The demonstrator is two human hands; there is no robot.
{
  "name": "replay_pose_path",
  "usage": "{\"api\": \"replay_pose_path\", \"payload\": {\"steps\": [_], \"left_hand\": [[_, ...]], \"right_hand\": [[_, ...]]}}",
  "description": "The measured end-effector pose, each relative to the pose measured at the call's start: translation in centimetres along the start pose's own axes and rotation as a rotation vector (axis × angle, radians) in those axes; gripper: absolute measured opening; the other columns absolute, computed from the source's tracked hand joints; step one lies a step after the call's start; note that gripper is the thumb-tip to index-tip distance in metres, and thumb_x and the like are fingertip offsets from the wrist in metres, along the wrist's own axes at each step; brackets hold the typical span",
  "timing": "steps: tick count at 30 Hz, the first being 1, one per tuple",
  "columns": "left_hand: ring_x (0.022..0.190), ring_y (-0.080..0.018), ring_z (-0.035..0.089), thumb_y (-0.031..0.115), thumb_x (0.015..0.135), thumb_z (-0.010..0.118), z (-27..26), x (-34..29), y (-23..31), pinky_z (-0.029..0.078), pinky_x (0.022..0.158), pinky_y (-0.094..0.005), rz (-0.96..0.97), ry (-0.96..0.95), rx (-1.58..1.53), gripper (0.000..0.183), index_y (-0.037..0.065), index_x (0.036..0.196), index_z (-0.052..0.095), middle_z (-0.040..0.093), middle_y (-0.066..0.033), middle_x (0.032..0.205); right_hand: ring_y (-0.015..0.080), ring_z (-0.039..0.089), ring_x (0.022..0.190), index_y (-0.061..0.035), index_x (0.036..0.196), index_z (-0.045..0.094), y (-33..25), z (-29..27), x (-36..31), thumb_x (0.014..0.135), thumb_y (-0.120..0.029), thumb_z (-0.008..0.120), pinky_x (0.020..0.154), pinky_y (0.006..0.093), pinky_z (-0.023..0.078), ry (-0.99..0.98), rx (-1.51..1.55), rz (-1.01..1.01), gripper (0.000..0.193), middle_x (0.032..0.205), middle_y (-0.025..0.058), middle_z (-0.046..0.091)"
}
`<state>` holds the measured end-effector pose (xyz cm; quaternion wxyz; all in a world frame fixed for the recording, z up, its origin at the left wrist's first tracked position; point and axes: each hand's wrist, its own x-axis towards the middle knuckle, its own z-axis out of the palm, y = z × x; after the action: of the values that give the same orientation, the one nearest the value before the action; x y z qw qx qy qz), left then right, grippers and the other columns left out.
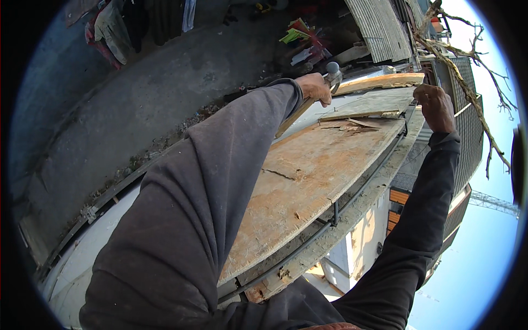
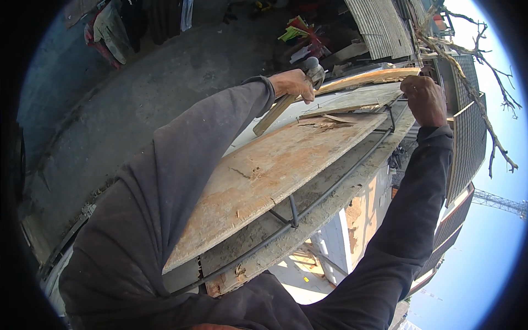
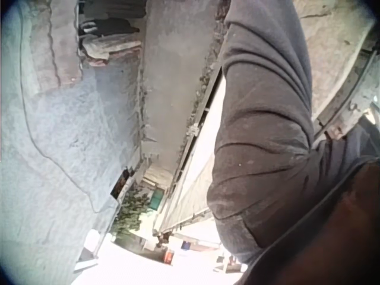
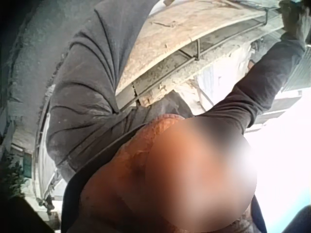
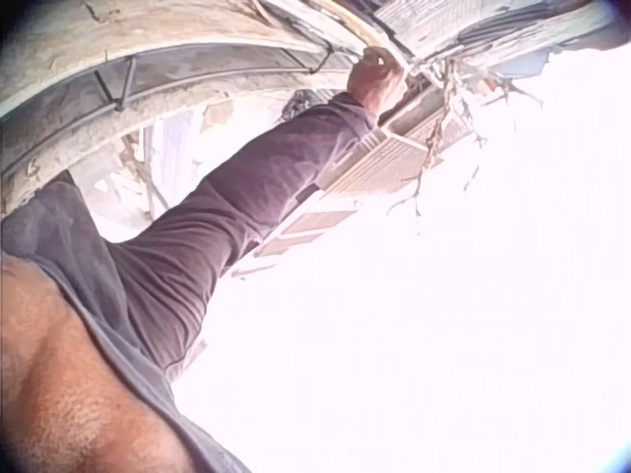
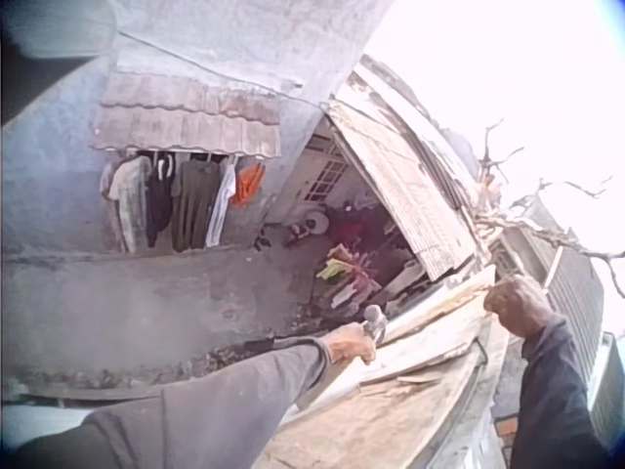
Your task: The person hammers nails into wooden boards to secure a frame for a concrete column on a construction site. The person aligns the boards, places nails, and uses a hammer to drive them into the wood.
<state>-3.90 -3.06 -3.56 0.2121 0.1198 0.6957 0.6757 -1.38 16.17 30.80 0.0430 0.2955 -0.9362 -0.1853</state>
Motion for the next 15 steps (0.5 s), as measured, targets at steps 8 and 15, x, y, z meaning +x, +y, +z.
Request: {"api": "replay_pose_path", "payload": {"steps": [8,15], "left_hand": [[0.104,-0.0238,0.071,0.015,0.068,0.086,-0.4,0.1,-0.6,0.053,0.086,-0.0367,-0.010,-0.036,-0.067,0.041,0.006,0.107,0.082,0.078,-0.0121,0.108],[0.113,-0.0242,0.067,0.006,0.073,0.083,0.5,-1.9,2.5,0.050,0.097,-0.0379,-0.060,-0.096,0.042,0.036,0.006,0.108,0.082,0.078,-0.0094,0.115]], "right_hand": [[0.0307,0.074,0.087,-0.0078,0.090,0.078,0.7,0.6,0.0,0.087,-0.021,0.061,0.080,0.0403,0.056,0.041,0.122,0.144,0.022,0.089,0.0121,0.076],[0.0320,0.074,0.085,-0.0077,0.087,0.078,1.6,0.5,-0.4,0.084,-0.019,0.064,0.079,0.0397,0.057,0.002,0.181,0.092,0.018,0.090,0.0131,0.076]]}}
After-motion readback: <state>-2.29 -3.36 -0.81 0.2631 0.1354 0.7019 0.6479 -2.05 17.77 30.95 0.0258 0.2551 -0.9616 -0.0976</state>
